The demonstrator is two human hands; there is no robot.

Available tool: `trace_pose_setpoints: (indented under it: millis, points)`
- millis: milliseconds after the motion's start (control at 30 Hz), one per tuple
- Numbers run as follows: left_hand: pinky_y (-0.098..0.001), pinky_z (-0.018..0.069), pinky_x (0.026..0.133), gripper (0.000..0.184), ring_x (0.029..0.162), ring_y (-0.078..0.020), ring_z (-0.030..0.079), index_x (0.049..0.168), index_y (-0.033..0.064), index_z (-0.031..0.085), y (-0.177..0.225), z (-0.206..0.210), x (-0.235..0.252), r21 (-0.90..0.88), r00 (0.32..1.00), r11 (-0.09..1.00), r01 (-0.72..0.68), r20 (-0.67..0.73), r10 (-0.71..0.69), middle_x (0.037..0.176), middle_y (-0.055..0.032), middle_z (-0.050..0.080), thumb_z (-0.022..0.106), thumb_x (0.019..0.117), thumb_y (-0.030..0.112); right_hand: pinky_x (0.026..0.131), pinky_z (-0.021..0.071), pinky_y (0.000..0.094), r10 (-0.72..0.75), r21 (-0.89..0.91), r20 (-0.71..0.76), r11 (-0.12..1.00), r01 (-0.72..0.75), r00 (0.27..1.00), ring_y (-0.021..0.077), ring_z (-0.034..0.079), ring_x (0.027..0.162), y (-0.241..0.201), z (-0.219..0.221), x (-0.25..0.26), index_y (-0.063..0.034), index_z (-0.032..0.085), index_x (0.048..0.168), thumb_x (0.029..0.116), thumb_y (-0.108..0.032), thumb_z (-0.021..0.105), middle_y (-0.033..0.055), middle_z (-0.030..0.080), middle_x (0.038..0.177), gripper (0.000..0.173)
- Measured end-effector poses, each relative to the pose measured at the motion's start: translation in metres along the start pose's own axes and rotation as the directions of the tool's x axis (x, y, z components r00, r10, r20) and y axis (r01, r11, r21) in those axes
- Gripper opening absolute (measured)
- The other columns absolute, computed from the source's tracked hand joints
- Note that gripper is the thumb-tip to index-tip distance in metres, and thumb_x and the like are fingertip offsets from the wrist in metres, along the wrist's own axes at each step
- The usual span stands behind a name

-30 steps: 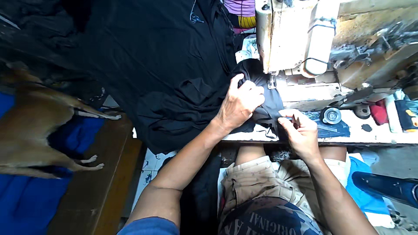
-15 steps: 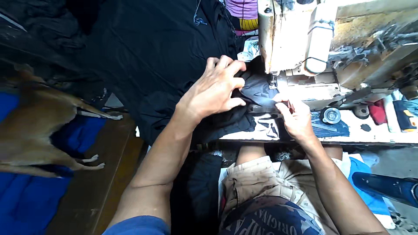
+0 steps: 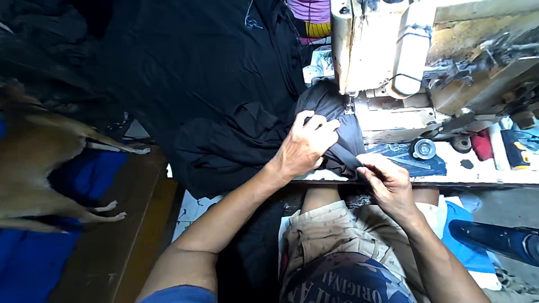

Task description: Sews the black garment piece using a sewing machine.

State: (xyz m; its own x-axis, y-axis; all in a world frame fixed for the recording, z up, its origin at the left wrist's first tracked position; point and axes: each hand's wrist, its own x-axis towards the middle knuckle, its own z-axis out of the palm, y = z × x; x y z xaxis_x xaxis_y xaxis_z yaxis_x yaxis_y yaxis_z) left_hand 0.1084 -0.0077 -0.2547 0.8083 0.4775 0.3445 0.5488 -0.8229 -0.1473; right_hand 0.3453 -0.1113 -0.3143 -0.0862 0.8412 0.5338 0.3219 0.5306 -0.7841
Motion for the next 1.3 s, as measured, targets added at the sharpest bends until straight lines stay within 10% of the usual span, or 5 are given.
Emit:
trace_pose_setpoints:
  millis: [333,767,1000,1167,1300]
  points:
    - [-0.0545,0.0374,0.107,0.017,0.126,-0.0286,0.057,0.1,0.0126,0.07,-0.007,-0.013,0.005,-0.009,0.997,1.0,-0.005,0.072,0.006,0.14,-0.0023,0.063,0.064,0.0872,0.022,0.077,0.0598,0.0256,0.102,0.037,-0.079,0.994,-0.1,0.992,0.0081,0.069,0.086,-0.001,0.004,0.007,-0.0043,0.075,0.108,0.0989,-0.008,0.065,0.0032,0.074,0.101,0.014]
    - [-0.0623,0.0377,0.107,0.035,0.134,-0.0345,0.05,0.112,0.0126,0.066,-0.051,-0.037,0.04,-0.03,0.974,0.999,-0.036,0.221,0.041,0.146,-0.0078,0.055,0.073,0.0802,0.026,0.072,0.0584,0.0252,0.075,-0.001,-0.174,0.997,-0.076,0.982,0.0068,0.067,0.081,0.015,0.019,0.057,-0.0055,0.071,0.113,0.1004,-0.007,0.063,0.0022,0.072,0.098,0.015]
    - [-0.0653,0.0405,0.105,0.074,0.134,-0.0385,0.049,0.099,0.0148,0.072,-0.073,-0.059,0.029,-0.001,0.975,0.996,0.088,0.207,-0.086,0.147,-0.0116,0.053,0.05,0.0847,0.084,0.081,0.0601,0.0289,0.007,-0.053,-0.156,0.998,-0.016,0.988,0.0097,0.07,0.093,0.025,0.021,0.065,-0.0054,0.07,0.117,0.1024,-0.007,0.06,0.0048,0.072,0.107,0.017]
    - [-0.0525,0.0437,0.11,0.034,0.138,-0.0307,0.048,0.082,0.0116,0.069,-0.073,-0.091,0.016,-0.236,0.997,0.971,-0.04,0.059,0.055,0.143,-0.0093,0.057,0.07,0.0916,0.044,0.081,0.0595,0.0291,0.003,-0.111,-0.049,0.994,-0.009,0.999,0.0089,0.069,0.091,0.019,0.008,0.069,-0.0076,0.07,0.117,0.1039,-0.01,0.059,0.004,0.072,0.105,0.017]
    - [-0.0465,0.0531,0.105,0.02,0.112,-0.024,0.067,0.075,0.0086,0.066,-0.01,-0.086,0.005,-0.51,0.974,0.831,-0.224,-0.098,0.203,0.105,-0.0067,0.073,0.068,0.0925,0.02,0.08,0.0599,0.0264,-0.039,-0.008,0.228,0.999,0.043,0.973,0.0076,0.068,0.09,-0.009,-0.015,0.059,-0.0069,0.072,0.113,0.1007,-0.008,0.062,0.0022,0.071,0.108,0.016]
